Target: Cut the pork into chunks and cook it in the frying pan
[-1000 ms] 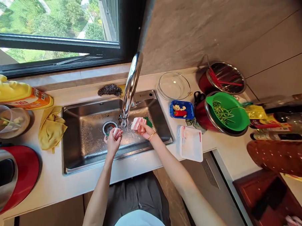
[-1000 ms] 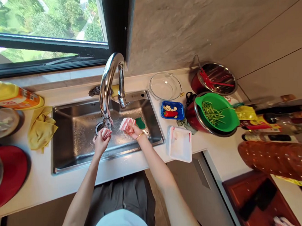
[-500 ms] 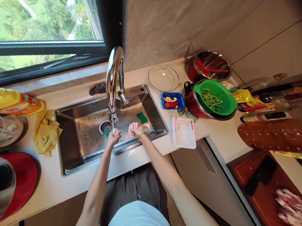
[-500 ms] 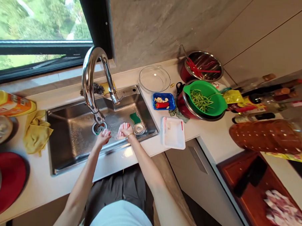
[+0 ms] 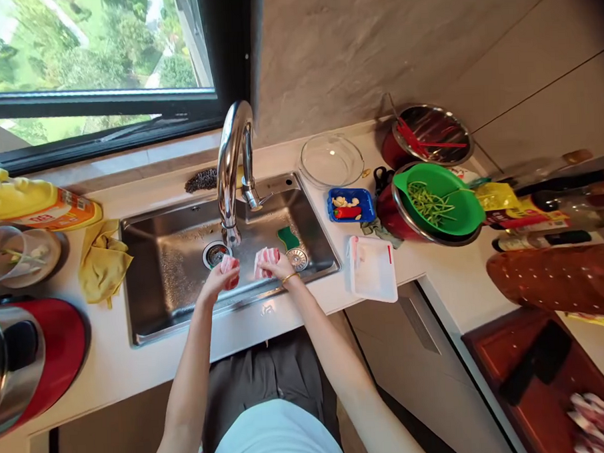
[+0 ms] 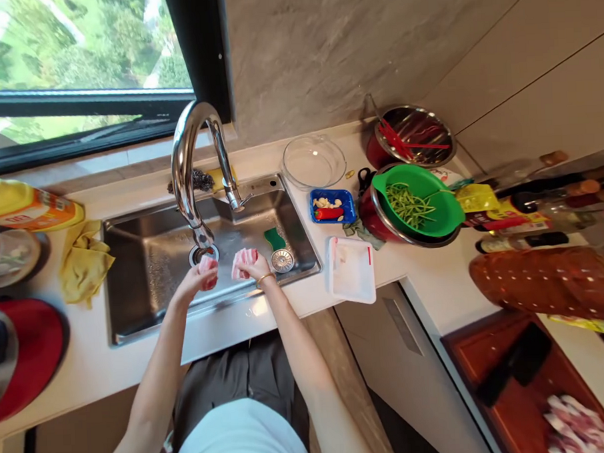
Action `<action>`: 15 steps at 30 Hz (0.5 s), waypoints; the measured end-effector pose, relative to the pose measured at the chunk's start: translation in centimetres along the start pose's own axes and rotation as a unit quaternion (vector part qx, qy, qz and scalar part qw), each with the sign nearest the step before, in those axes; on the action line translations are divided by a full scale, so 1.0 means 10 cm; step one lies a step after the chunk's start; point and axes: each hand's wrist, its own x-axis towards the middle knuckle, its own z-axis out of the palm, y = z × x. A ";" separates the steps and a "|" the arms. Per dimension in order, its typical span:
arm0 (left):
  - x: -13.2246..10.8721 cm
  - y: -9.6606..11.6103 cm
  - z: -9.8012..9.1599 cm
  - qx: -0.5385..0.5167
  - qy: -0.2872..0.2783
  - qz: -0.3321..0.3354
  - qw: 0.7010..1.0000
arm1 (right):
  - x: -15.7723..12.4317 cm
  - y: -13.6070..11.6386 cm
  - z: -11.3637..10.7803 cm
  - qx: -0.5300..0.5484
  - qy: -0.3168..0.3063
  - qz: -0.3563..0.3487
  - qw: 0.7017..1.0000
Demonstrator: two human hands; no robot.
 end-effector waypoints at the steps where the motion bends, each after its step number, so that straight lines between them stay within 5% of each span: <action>1: -0.04 0.02 -0.02 -0.060 -0.029 0.001 0.998 | -0.04 0.00 0.01 0.024 -0.028 -0.006 0.999; 3: -0.07 0.05 -0.07 -0.128 -0.071 0.019 0.989 | -0.08 0.00 0.04 0.096 -0.093 -0.015 0.991; 5: -0.04 0.05 -0.10 -0.120 -0.054 0.028 0.991 | -0.06 0.01 0.09 0.122 -0.107 -0.017 0.987; 9: 0.04 -0.03 -0.19 0.004 0.026 0.015 1.000 | 0.04 0.09 0.16 0.005 0.035 -0.007 0.999; 11: -0.01 -0.07 -0.22 0.030 0.032 0.021 0.999 | -0.01 0.13 0.15 -0.017 0.050 -0.012 0.999; 15: -0.19 -0.08 -0.22 -0.036 0.027 0.042 0.998 | -0.22 0.17 0.14 0.095 -0.091 0.001 0.991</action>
